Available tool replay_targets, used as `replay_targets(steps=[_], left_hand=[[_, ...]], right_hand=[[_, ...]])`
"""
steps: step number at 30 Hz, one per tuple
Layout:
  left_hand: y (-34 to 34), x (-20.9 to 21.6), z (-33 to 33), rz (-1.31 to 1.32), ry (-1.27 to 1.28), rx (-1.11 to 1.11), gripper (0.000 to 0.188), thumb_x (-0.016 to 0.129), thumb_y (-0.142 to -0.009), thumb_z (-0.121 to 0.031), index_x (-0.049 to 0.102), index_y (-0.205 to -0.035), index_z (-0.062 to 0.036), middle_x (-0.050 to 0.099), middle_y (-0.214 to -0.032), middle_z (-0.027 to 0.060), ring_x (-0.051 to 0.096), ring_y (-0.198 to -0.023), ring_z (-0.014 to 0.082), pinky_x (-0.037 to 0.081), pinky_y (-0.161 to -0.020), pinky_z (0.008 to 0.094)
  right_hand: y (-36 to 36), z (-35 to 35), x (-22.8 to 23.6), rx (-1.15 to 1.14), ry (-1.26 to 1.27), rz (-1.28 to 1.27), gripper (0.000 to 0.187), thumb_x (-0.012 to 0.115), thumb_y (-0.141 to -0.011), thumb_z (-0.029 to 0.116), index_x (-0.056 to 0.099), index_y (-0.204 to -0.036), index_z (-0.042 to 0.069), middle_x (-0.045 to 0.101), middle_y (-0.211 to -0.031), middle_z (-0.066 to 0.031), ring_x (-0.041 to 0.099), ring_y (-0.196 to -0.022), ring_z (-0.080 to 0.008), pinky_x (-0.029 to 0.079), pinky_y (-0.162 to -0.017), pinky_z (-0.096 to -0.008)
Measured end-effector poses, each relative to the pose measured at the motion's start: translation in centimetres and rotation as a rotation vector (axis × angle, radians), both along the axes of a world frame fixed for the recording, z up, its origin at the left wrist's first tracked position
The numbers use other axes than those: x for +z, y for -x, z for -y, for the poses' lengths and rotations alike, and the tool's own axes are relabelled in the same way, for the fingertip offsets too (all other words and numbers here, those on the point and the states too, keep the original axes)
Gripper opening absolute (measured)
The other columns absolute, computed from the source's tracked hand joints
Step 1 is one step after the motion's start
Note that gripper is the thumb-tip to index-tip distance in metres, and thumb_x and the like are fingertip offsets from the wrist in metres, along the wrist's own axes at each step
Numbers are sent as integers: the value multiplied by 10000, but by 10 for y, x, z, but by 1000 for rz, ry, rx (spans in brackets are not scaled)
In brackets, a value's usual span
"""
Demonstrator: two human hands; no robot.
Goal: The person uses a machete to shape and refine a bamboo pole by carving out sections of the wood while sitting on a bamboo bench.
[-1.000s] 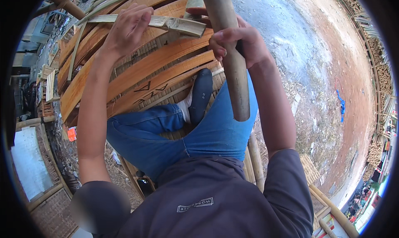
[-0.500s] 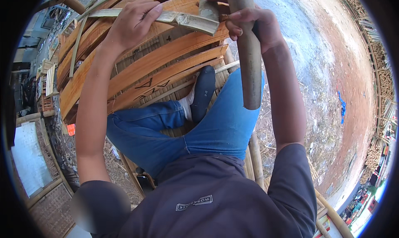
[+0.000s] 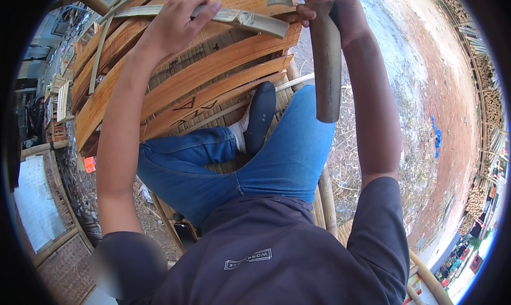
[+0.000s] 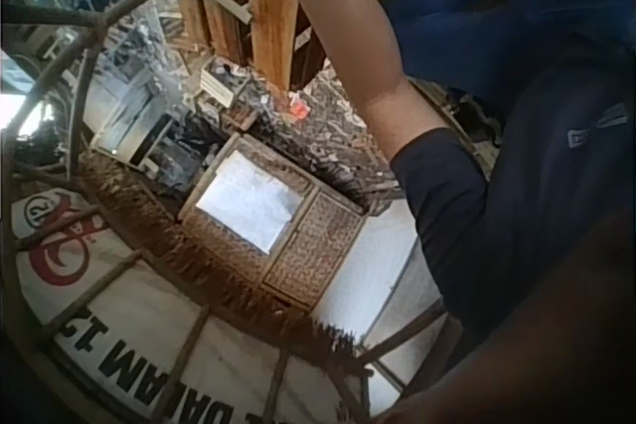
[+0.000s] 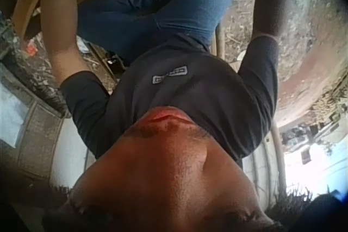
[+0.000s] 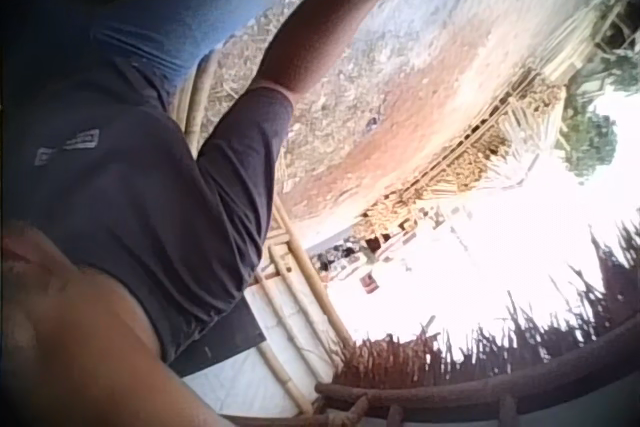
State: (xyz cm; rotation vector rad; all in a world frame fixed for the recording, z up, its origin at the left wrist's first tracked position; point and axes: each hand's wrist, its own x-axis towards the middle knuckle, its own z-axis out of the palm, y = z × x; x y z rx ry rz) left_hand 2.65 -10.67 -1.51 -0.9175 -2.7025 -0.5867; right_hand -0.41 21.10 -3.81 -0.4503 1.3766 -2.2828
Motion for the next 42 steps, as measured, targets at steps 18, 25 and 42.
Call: replay_targets(steps=[18,25,42], left_hand=[[17,1,-53,-107,21,91,373,469,-1007,-360,624,-1021,-21,644,-977,182,626,-922,372,443,-847,511],[25,6,-56,7,-88,-30,471,538,-991,-420,665,-771,-23,659,-741,180,663,-756,332,503,-707,443],[34,3,-41,-183,-61,-8,381,574,-920,-270,605,-657,3,582,-604,204,602,-576,368,464,-582,450]], right_hand=[[26,-17,16,159,-32,126,761,544,-768,94,306,-1450,-146,570,-1207,-261,582,-575,-183,619,-626,-354],[9,-10,32,95,-213,59,716,553,-761,102,390,-1420,-128,631,-1080,-219,575,-567,-182,547,-557,-307],[-65,-9,51,-512,-719,-328,372,720,-741,146,634,-1049,-42,590,-656,-70,599,-610,-148,475,-598,-280]])
